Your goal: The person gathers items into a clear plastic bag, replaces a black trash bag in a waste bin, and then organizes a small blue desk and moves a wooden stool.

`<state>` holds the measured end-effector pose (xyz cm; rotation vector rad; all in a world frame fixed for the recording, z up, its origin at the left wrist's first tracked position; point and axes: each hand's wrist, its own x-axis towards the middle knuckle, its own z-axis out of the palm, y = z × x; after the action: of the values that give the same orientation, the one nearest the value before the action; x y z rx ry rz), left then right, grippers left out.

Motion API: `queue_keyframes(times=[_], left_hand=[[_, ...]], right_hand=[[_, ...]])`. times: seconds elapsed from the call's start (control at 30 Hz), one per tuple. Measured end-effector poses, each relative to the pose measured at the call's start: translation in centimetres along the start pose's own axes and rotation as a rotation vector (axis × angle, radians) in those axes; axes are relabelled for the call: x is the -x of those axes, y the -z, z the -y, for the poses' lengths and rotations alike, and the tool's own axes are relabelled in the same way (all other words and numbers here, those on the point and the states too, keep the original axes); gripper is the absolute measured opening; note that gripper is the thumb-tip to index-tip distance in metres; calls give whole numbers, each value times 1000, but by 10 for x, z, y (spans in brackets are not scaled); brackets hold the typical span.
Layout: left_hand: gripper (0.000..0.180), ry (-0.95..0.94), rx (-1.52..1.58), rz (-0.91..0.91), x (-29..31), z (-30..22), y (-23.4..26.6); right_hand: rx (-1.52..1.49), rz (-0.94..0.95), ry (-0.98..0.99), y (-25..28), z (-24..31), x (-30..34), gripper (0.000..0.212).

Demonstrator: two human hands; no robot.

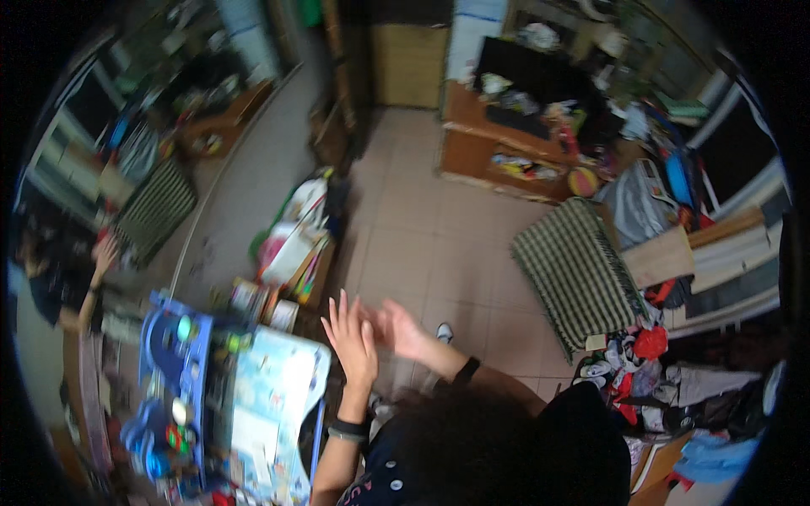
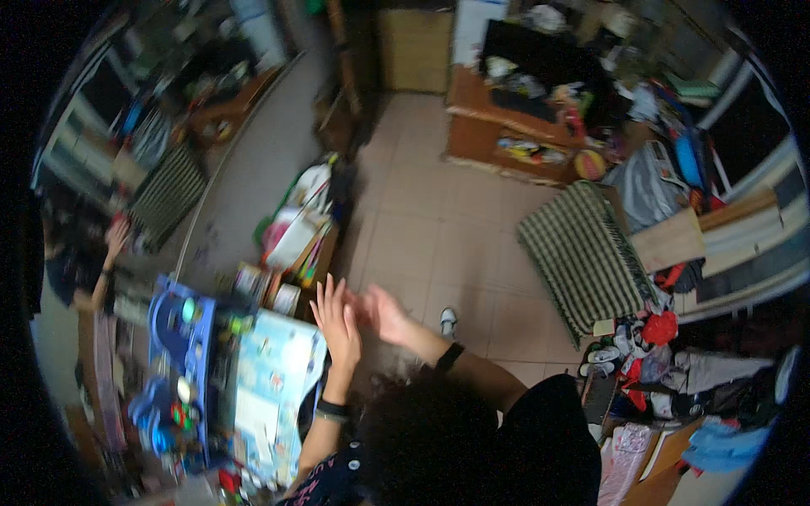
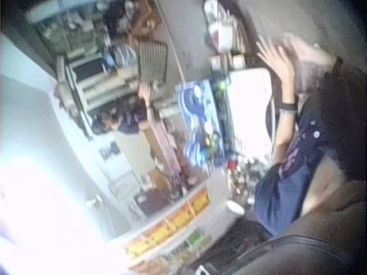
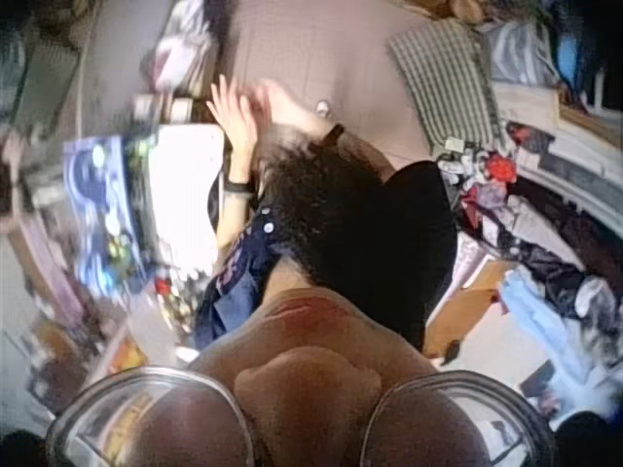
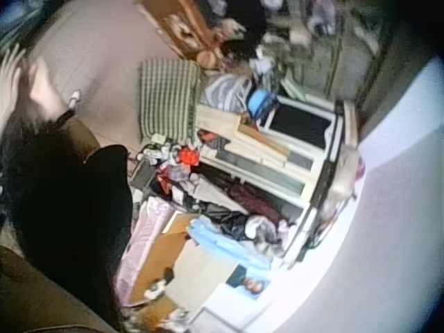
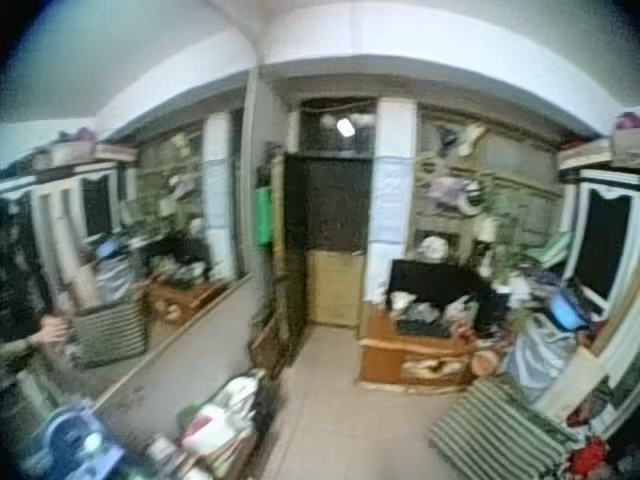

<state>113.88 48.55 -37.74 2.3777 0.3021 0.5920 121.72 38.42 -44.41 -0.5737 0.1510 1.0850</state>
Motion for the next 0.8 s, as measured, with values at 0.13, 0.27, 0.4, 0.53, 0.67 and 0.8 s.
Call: queue_keyframes(times=[0.13, 0.27, 0.4, 0.53, 0.67, 0.8], left_hand=[[50, -305, -79, 116, -45, -76, -63], [49, -417, 91, 176, -92, -123, -126], [50, -510, 77, 226, -138, -159, -170], [49, -530, 101, 222, -187, -176, -214], [48, -599, 27, 321, -238, -178, -262], [44, -513, 126, 413, -303, -165, -325]], right_hand=[[-36, 285, -94, 6, 62, 24, 62], [-52, 343, 8, 28, 149, 56, 69], [-133, 307, 107, 63, 213, 70, 79], [-46, 168, 151, 70, 275, 86, 89], [41, 210, 229, 87, 334, 82, 92], [1, 267, 221, 135, 397, 56, 90]])
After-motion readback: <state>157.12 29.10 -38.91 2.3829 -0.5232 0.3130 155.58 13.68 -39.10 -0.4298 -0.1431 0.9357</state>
